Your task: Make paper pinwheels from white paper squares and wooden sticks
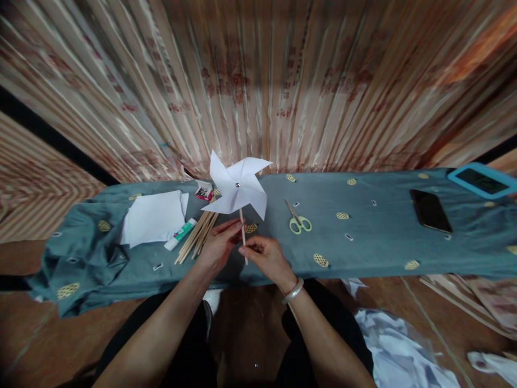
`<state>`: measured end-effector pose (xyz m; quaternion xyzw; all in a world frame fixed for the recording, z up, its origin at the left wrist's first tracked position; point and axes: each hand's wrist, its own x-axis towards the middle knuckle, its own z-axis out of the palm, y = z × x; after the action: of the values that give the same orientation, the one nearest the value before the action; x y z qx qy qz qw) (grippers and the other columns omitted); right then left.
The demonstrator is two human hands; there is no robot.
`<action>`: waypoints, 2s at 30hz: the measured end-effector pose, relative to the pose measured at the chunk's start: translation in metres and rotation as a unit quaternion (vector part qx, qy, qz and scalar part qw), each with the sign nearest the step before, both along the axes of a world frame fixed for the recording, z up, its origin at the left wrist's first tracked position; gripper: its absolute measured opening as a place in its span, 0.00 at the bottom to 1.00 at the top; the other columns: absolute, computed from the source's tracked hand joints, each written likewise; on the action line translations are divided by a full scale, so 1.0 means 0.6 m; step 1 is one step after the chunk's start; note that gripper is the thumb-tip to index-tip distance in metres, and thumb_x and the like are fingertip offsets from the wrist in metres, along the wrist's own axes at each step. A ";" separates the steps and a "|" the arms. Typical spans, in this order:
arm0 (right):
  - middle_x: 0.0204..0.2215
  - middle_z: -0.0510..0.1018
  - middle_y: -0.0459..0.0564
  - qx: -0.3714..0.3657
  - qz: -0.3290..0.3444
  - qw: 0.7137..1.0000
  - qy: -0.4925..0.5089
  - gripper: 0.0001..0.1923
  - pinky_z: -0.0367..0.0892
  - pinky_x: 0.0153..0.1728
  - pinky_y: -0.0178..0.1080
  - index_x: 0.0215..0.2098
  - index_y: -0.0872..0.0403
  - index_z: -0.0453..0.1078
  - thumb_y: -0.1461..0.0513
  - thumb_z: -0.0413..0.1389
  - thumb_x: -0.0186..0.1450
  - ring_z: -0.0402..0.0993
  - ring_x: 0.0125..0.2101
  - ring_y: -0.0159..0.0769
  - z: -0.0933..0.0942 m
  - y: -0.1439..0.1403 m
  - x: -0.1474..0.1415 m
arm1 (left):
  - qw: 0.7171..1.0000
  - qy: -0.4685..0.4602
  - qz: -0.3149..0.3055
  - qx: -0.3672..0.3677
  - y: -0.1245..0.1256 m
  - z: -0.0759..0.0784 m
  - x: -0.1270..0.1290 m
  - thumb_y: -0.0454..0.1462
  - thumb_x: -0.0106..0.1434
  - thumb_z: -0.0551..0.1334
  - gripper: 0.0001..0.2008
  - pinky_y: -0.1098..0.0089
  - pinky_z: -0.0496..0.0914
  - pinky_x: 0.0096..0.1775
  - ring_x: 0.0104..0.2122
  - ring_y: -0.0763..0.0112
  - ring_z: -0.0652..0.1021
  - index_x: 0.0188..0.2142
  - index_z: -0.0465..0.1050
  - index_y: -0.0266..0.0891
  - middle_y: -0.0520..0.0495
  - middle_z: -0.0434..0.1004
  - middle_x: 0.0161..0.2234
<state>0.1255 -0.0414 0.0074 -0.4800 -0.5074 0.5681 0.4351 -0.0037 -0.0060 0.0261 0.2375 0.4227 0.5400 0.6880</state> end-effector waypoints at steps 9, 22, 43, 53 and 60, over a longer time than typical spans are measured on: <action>0.35 0.83 0.50 0.024 -0.234 0.971 0.038 0.23 0.68 0.33 0.38 0.39 0.51 0.77 0.46 0.65 0.51 0.76 0.32 0.36 0.011 0.034 0.073 | 1.000 0.019 -0.019 -0.017 -0.003 -0.005 -0.005 0.39 0.33 0.78 0.19 0.73 0.68 0.31 0.25 0.75 0.76 0.27 0.81 0.34 0.45 0.81 0.25; 0.25 0.79 0.43 0.009 -0.225 0.966 0.130 0.21 0.67 0.30 0.35 0.34 0.50 0.75 0.54 0.70 0.44 0.73 0.26 0.31 0.016 0.054 0.051 | 0.999 0.033 -0.028 -0.030 -0.009 -0.029 0.004 0.39 0.31 0.78 0.19 0.75 0.68 0.29 0.23 0.76 0.75 0.26 0.81 0.35 0.46 0.81 0.24; 0.18 0.76 0.43 0.004 -0.143 0.985 0.091 0.18 0.60 0.21 0.33 0.23 0.53 0.74 0.49 0.68 0.47 0.64 0.19 0.27 0.011 0.043 0.013 | 0.999 0.012 -0.034 -0.005 -0.012 -0.033 0.008 0.38 0.32 0.78 0.18 0.77 0.67 0.29 0.25 0.76 0.75 0.26 0.82 0.36 0.47 0.81 0.25; 0.15 0.68 0.41 0.056 -0.080 0.995 -0.021 0.23 0.57 0.21 0.33 0.18 0.53 0.68 0.44 0.64 0.52 0.61 0.19 0.27 0.017 0.038 0.014 | 0.999 0.002 -0.034 0.010 -0.007 -0.038 0.004 0.42 0.33 0.78 0.19 0.75 0.68 0.31 0.25 0.77 0.74 0.25 0.81 0.34 0.48 0.80 0.24; 0.17 0.69 0.42 0.050 0.044 0.985 -0.160 0.19 0.54 0.21 0.32 0.23 0.55 0.72 0.47 0.62 0.55 0.61 0.19 0.27 -0.010 0.022 0.013 | 1.000 -0.009 -0.011 0.011 0.005 -0.033 -0.012 0.40 0.33 0.78 0.19 0.73 0.67 0.30 0.24 0.77 0.73 0.26 0.81 0.34 0.49 0.79 0.23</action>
<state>0.1330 -0.0281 0.0012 -0.5197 -0.6193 0.4760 0.3462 -0.0108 -0.0032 0.0061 0.2449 0.4080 0.5392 0.6949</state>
